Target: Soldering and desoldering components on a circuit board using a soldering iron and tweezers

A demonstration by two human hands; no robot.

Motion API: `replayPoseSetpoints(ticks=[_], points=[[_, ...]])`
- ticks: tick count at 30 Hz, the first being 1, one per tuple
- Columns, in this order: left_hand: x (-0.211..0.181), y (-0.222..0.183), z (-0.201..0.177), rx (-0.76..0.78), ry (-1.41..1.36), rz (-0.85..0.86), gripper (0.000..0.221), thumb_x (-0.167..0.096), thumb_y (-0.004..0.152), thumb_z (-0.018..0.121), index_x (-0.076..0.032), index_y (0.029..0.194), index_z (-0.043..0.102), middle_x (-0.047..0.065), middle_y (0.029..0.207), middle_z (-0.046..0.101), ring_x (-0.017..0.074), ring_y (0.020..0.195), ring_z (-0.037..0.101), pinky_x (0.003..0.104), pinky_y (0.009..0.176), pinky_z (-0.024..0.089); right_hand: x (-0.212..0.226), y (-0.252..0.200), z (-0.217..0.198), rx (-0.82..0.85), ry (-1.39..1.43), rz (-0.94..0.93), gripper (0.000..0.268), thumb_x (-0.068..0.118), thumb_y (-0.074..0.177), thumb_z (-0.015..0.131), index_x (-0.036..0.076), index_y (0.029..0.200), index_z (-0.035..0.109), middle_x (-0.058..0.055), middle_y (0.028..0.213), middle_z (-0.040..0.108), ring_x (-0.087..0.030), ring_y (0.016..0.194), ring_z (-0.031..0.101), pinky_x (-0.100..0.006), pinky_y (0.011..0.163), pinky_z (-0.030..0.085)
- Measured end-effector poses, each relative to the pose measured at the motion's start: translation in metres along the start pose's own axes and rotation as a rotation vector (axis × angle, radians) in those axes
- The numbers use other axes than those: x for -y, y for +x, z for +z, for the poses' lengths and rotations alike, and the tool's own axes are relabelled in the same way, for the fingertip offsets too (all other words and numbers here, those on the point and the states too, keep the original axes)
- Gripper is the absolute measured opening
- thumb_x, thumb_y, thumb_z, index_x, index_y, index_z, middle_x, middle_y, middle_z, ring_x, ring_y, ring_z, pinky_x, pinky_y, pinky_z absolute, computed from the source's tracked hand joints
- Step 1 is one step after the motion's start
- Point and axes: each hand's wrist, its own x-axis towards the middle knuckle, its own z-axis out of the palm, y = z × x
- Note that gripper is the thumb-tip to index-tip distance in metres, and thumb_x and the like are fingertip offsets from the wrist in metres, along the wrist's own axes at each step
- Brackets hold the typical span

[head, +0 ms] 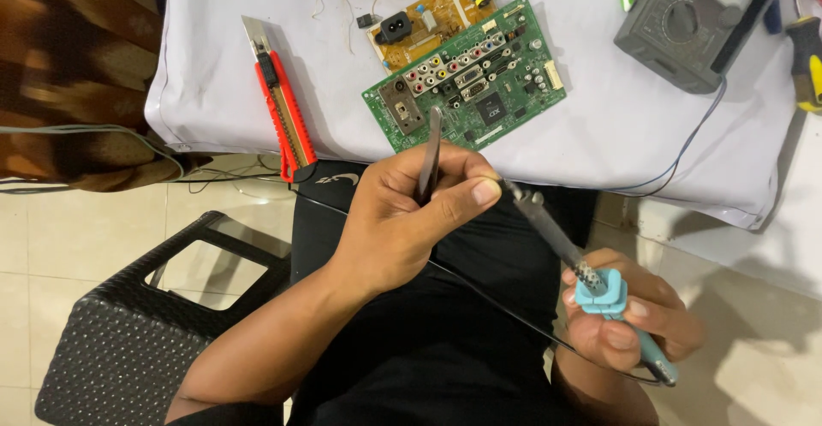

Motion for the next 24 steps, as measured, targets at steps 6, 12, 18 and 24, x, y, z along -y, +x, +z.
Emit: replayPoseSetpoints(ticks=[6,12,18,24], points=[[-0.001,0.001,0.0,-0.002,-0.007,-0.015,0.014,-0.025,0.095,0.071,-0.012,0.092,0.069,-0.01,0.075,0.05,0.0029,0.071,0.038,0.022,0.068,0.032,0.0,0.004,0.005,-0.037,-0.035,-0.013,0.013,0.023,0.101,0.054,0.013,0.107,0.048,-0.015,0.063,0.05,-0.021,0.046,0.05,-0.037,0.05,0.053],[0.002,0.002,-0.001,0.013,-0.027,-0.021,0.013,-0.025,0.095,0.071,-0.012,0.093,0.069,-0.008,0.085,0.061,0.0032,0.082,0.05,0.022,0.078,0.04,0.0,0.002,0.006,-0.058,-0.03,0.001,0.012,0.023,0.1,0.053,0.014,0.106,0.047,-0.014,0.064,0.048,-0.019,0.044,0.047,-0.037,0.048,0.052],[0.016,0.004,-0.003,0.065,-0.08,-0.184,0.01,-0.021,0.091,0.075,-0.012,0.092,0.073,-0.007,0.082,0.065,0.0023,0.074,0.049,0.02,0.069,0.036,0.017,-0.003,0.01,-0.081,0.03,0.387,0.025,0.003,0.088,0.058,0.017,0.109,0.053,-0.025,0.115,0.051,-0.044,0.088,0.063,-0.031,0.039,0.053],[0.022,-0.008,0.01,0.225,-0.213,-0.275,0.01,-0.021,0.092,0.074,-0.012,0.095,0.071,-0.006,0.085,0.064,0.0036,0.079,0.054,0.022,0.076,0.043,-0.003,0.051,0.053,0.155,0.093,0.098,0.049,0.0,0.087,0.076,0.017,0.125,0.051,-0.012,0.123,0.053,-0.034,0.1,0.071,-0.042,0.082,0.069]])
